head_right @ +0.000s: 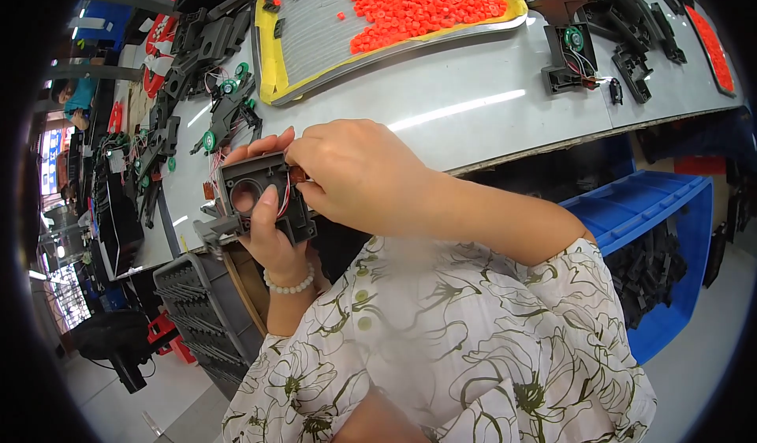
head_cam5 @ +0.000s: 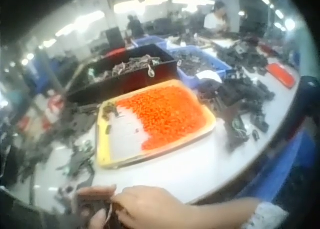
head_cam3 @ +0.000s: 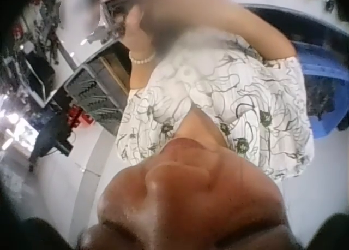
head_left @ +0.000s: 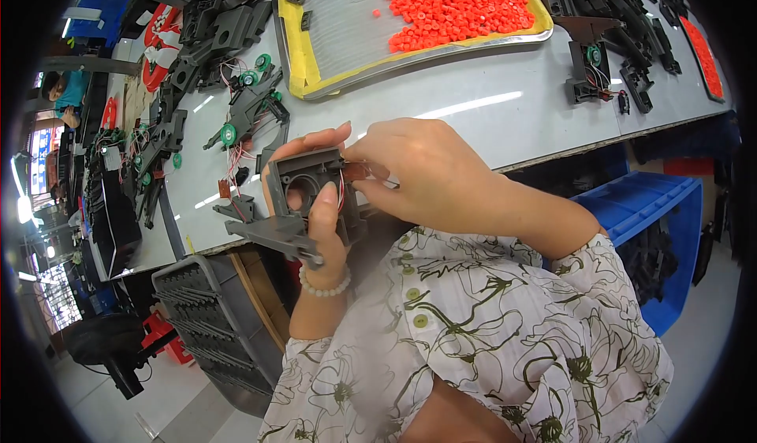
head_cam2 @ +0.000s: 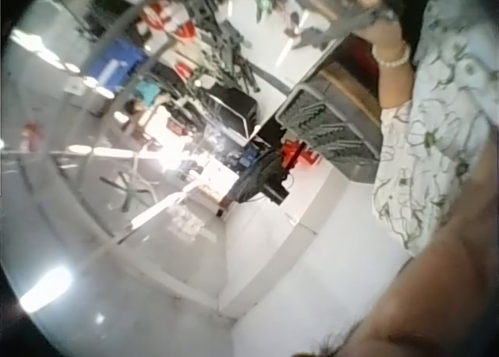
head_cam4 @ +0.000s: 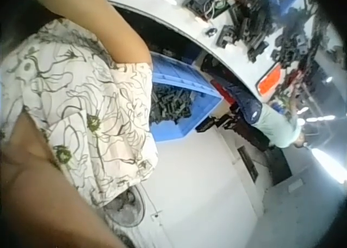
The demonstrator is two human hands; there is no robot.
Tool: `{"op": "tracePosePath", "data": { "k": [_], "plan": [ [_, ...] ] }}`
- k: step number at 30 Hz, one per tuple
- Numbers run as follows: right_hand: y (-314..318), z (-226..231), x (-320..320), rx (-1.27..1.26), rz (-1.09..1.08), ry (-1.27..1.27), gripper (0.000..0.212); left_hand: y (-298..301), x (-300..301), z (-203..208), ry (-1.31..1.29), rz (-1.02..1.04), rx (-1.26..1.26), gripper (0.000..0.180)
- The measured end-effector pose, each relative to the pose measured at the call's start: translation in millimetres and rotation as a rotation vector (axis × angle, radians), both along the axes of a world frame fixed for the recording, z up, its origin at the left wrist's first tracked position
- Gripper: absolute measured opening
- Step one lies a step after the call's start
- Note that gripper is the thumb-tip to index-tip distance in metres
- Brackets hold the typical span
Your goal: The person assembles a plastic housing by hand, inserting a wiring harness and electronic components into it, then securing them with plastic pins.
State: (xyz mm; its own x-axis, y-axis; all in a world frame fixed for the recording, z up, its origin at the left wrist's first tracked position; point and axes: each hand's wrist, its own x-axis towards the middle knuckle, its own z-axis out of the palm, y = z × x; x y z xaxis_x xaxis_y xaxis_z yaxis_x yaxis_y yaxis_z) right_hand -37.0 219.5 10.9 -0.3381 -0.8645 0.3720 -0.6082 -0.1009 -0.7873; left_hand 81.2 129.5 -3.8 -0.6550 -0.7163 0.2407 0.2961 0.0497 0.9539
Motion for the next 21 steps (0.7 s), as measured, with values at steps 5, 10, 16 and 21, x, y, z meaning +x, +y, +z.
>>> {"op": "tracePosePath", "data": {
  "k": [5,10,16,21],
  "plan": [
    [1.4,1.9,-4.3,0.041,0.031,-0.163,0.02,-1.5,0.0,0.2,0.109,-0.018,0.119,0.044],
    [4.5,-3.9,-3.4,-0.062,0.007,-0.189,0.022,-2.6,1.5,-2.5,0.063,-0.005,0.038,0.044],
    [1.3,-14.0,0.2,-0.2,-0.022,0.004,0.018,-1.4,3.6,-1.6,0.025,-0.01,0.02,0.044],
    [-0.9,-18.4,-1.0,-0.159,-0.013,-0.011,0.019,0.6,0.6,-6.1,0.014,0.006,-0.036,0.049]
  ]
}}
